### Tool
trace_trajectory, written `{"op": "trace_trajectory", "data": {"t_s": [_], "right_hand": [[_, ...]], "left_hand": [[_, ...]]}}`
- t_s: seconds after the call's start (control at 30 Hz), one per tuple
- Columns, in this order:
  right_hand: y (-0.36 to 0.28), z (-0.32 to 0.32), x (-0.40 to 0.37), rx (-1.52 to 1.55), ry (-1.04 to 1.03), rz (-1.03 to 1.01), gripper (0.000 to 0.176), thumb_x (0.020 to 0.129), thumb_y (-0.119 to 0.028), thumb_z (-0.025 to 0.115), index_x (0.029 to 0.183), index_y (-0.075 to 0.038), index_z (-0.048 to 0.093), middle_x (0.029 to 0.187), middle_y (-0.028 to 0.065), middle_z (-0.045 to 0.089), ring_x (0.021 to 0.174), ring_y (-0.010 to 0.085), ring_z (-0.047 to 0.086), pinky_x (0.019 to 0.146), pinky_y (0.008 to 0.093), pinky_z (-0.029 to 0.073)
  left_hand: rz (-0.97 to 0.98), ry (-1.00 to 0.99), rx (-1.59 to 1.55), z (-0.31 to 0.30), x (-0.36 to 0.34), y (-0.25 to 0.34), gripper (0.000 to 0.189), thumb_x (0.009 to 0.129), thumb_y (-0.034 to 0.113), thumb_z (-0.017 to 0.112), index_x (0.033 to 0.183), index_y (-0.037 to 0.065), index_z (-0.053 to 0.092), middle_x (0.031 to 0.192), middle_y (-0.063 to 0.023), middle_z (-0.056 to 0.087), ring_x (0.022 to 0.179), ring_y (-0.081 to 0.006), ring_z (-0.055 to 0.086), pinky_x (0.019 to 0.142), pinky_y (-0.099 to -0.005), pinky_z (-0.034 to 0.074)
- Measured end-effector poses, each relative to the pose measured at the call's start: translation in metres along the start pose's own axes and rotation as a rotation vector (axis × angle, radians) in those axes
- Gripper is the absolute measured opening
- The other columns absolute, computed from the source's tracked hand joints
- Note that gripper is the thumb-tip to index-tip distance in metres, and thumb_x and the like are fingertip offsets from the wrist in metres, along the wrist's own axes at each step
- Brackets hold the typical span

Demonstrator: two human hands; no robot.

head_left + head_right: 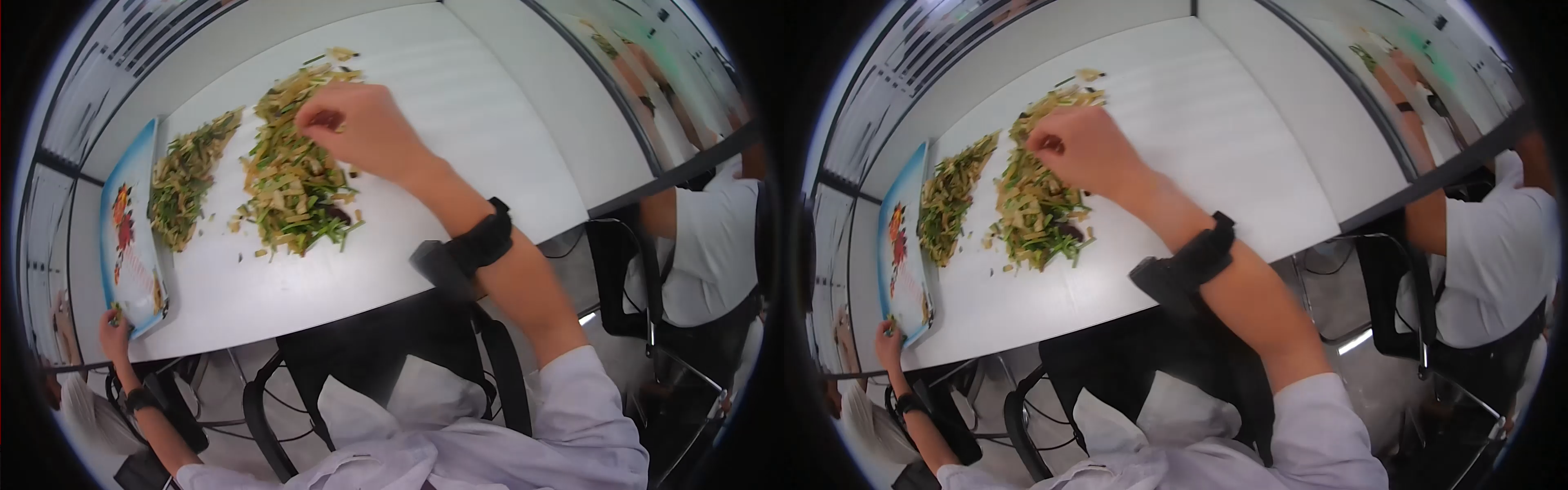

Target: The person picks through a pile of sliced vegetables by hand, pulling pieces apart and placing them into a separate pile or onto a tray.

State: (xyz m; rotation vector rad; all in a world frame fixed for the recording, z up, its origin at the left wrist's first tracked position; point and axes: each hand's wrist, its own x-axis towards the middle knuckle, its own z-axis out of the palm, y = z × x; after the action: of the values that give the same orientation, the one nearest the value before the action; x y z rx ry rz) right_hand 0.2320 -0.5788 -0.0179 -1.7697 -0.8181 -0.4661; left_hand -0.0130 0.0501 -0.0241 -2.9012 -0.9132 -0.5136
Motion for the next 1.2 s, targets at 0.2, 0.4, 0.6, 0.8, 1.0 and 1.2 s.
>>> {"op": "trace_trajectory", "data": {"t_s": [0.2,0.4,0.6,0.8,1.0,1.2], "right_hand": [[0.001,0.0,0.001,-0.003,0.003,0.028,0.008,0.082,-0.003,0.071,0.09,-0.002,0.07,0.087,0.0049,0.07,0.073,0.0133,0.067,0.068,0.024,0.055],[0.003,-0.001,0.0,-0.061,-0.034,0.047,0.008,0.083,-0.001,0.07,0.09,-0.003,0.07,0.087,0.0034,0.069,0.073,0.0118,0.067,0.066,0.0235,0.054],[0.002,-0.002,-0.001,0.007,-0.042,0.114,0.008,0.083,-0.001,0.07,0.091,-0.003,0.07,0.088,0.0033,0.07,0.074,0.0117,0.067,0.067,0.0238,0.054],[0.0,-0.001,0.0,-0.014,-0.049,0.125,0.009,0.083,-0.003,0.072,0.092,-0.003,0.071,0.087,0.0033,0.07,0.074,0.0107,0.067,0.068,0.0233,0.053],[-0.006,0.001,0.001,0.014,-0.064,0.09,0.011,0.082,-0.003,0.074,0.092,-0.003,0.072,0.087,0.0033,0.071,0.074,0.0108,0.067,0.068,0.0228,0.053],[-0.013,0.013,-0.003,0.012,-0.141,0.088,0.014,0.081,-0.008,0.075,0.093,-0.002,0.071,0.082,0.0062,0.072,0.073,0.0125,0.068,0.069,0.0248,0.054]], "left_hand": [[0.076,0.001,-0.012,0.001,0.005,-0.017,0.029,0.078,0.017,0.071,0.105,0.007,0.069,0.1,-0.01,0.072,0.091,-0.0262,0.069,0.081,-0.0364,0.052],[0.001,0.063,-0.087,-0.023,-0.004,0.023,0.029,0.079,0.009,0.07,0.108,0.008,0.068,0.099,-0.0074,0.07,0.076,-0.0187,0.066,0.071,-0.0337,0.052],[0.294,0.274,-0.218,-0.054,-0.032,0.123,0.026,0.081,-0.006,0.063,0.104,0.006,0.066,0.114,-0.0063,0.066,0.071,-0.0145,0.061,0.065,-0.0266,0.049],[0.356,0.031,-0.571,-0.031,-0.056,0.169,0.021,0.082,-0.003,0.067,0.102,0.001,0.066,0.11,-0.0063,0.067,0.075,-0.0119,0.063,0.069,-0.0251,0.051],[0.513,0.325,-0.371,-0.059,-0.087,0.23,0.017,0.081,-0.003,0.069,0.097,0.001,0.068,0.106,-0.0114,0.069,0.099,-0.0255,0.065,0.086,-0.034,0.05],[0.745,-0.086,-0.816,-0.061,-0.093,0.383,0.037,0.08,-0.002,0.069,0.116,0.009,0.064,0.126,-0.007,0.062,0.084,-0.0147,0.065,0.075,-0.0283,0.05]]}}
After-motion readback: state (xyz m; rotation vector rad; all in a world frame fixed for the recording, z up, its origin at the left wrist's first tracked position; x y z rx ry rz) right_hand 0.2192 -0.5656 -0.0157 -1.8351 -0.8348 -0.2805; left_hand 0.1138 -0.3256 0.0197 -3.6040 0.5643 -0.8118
